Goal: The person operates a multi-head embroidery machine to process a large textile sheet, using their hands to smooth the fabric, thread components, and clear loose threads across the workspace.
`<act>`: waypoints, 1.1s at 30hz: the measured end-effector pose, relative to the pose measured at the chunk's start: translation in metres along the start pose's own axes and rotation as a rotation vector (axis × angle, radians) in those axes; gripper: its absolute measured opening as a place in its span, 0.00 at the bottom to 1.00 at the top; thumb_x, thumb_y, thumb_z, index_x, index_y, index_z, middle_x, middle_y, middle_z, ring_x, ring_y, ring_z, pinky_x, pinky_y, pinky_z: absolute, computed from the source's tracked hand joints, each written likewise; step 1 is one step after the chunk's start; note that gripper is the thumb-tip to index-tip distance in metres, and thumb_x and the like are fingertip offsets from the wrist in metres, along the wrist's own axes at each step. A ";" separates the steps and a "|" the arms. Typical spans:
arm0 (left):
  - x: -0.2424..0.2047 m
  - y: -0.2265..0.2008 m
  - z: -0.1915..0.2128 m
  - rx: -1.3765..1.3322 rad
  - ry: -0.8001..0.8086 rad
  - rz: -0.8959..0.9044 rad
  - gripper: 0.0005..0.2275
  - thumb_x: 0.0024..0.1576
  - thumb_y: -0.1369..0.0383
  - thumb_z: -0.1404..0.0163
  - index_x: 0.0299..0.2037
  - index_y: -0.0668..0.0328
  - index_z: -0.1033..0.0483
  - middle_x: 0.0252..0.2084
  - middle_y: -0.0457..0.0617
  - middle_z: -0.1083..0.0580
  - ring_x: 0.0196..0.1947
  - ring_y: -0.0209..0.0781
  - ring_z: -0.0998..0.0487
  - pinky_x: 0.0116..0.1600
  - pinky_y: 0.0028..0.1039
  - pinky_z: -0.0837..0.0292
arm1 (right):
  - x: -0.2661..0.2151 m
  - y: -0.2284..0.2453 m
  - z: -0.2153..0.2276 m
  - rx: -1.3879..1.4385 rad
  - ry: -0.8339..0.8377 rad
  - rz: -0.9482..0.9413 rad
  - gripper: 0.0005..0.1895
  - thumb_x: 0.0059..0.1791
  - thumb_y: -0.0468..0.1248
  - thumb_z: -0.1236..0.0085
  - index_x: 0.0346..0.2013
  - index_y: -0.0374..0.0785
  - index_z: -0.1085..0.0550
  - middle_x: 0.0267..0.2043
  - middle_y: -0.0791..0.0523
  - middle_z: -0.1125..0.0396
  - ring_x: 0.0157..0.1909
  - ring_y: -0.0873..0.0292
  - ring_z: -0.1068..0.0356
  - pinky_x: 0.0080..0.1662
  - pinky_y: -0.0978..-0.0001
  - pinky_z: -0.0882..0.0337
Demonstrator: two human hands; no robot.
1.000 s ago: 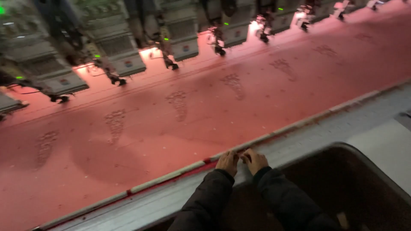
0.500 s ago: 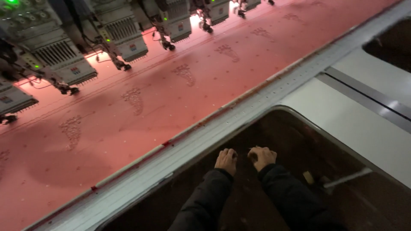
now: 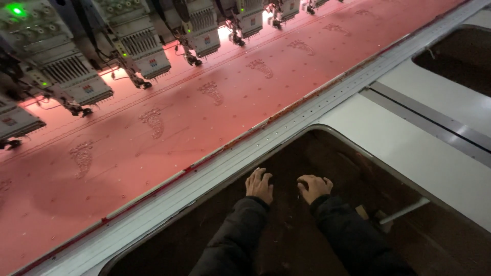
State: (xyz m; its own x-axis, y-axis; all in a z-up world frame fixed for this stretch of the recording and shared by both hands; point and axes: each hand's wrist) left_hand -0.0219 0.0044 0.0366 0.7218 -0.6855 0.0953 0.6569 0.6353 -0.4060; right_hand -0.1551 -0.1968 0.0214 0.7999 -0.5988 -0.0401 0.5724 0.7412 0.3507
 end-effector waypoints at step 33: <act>0.185 0.421 0.105 0.324 0.048 0.262 0.31 0.44 0.52 0.33 0.59 0.32 0.31 0.64 0.43 0.46 0.66 0.52 0.47 0.67 0.48 0.48 | 0.307 0.419 -0.218 -0.192 0.192 0.639 0.22 0.49 0.56 0.43 0.55 0.55 0.31 0.57 0.55 0.41 0.66 0.48 0.37 0.66 0.48 0.36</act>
State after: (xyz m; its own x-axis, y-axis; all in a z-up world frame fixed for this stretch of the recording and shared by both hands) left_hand 0.4109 0.1828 -0.0210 0.8679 -0.4964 -0.0190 0.4922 0.8644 -0.1029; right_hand 0.3700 -0.0038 -0.0479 0.9984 0.0242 -0.0517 -0.0140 0.9818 0.1895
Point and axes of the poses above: each hand's wrist, its own x-axis towards the middle knuckle, its own z-axis out of the back of the hand, y = z × x
